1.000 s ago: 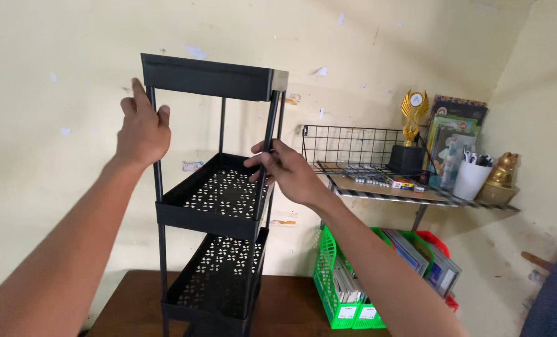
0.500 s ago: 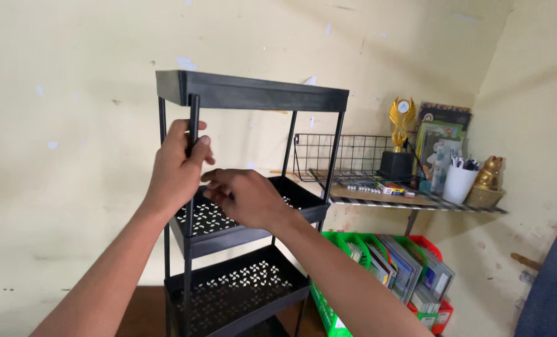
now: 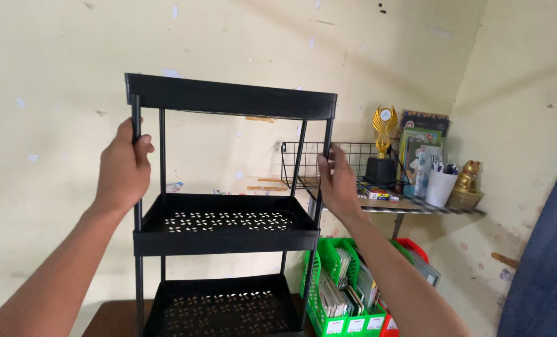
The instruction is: The person assembles a black three-tier metal shelf by attaching the top frame to the vertical supports and securing it with clips. The person then positions the completed shelf on a wooden table.
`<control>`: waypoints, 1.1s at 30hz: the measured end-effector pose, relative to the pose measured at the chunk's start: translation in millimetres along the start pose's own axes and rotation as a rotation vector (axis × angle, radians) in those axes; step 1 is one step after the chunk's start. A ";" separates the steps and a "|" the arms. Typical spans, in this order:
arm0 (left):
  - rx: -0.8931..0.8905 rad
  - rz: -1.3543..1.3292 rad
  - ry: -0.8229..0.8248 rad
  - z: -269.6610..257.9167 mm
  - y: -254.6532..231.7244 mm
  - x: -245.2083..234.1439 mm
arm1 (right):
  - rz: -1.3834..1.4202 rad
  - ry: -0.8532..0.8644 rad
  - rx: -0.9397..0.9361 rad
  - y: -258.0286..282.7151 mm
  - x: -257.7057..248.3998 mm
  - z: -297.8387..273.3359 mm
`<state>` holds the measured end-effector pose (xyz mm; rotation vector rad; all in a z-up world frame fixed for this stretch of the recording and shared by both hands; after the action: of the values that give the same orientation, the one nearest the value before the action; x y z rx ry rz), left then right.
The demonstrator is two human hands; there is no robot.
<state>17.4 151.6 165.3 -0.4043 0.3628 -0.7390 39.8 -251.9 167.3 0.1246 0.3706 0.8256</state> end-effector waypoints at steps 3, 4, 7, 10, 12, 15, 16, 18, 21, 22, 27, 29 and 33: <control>0.000 0.163 -0.009 13.1 16.6 -1.5 | 0.171 0.172 0.268 -8.9 18.5 -15.6; 0.017 0.250 -0.027 17.6 20.0 -2.8 | 0.196 0.162 0.246 -2.4 16.8 -15.8; -0.058 0.419 0.008 23.0 37.1 -2.6 | 0.315 0.144 0.196 18.8 16.8 -26.0; -0.050 0.502 0.020 24.5 37.2 -6.9 | 0.508 0.114 0.181 35.1 18.3 -34.0; 0.047 0.509 -0.037 19.7 14.3 -14.2 | 0.654 0.088 0.185 44.0 19.8 -37.0; 0.293 0.445 -0.144 0.4 -46.6 -18.5 | 0.716 -0.017 0.244 46.3 18.2 -40.7; 0.401 0.410 -0.154 -2.9 -71.9 -15.7 | 0.752 -0.036 0.292 45.1 19.5 -41.8; 0.640 0.361 -0.168 -15.4 -124.1 -5.6 | 0.824 -0.061 0.397 42.3 22.1 -49.5; 0.871 0.223 -0.091 -18.6 -194.4 34.7 | 0.781 -0.097 0.407 40.6 16.9 -50.2; 0.933 0.251 -0.093 -14.4 -216.1 51.0 | 0.779 -0.108 0.402 42.2 15.3 -50.1; 0.909 0.290 0.000 12.5 -284.6 125.0 | 0.799 -0.171 0.357 54.5 -7.8 -31.8; 0.805 0.279 0.114 19.6 -285.8 140.4 | 0.728 -0.181 0.399 54.8 -16.1 -21.6; 0.807 0.142 -0.006 7.6 -278.8 131.6 | 0.567 -0.173 0.251 64.9 -15.7 -9.8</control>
<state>-48.4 -126.5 281.3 0.3775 0.0646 -0.6844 -18.5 -220.1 178.8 0.5500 0.2752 1.3143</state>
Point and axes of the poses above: each hand's wrist, its own z-axis towards the middle knuckle, its own x-axis out of the palm, y = z × x, the point moved 8 cm from there along z, towards the middle knuckle, and after that the axes turned 3 degrees about -x, right-handed, at the moved point
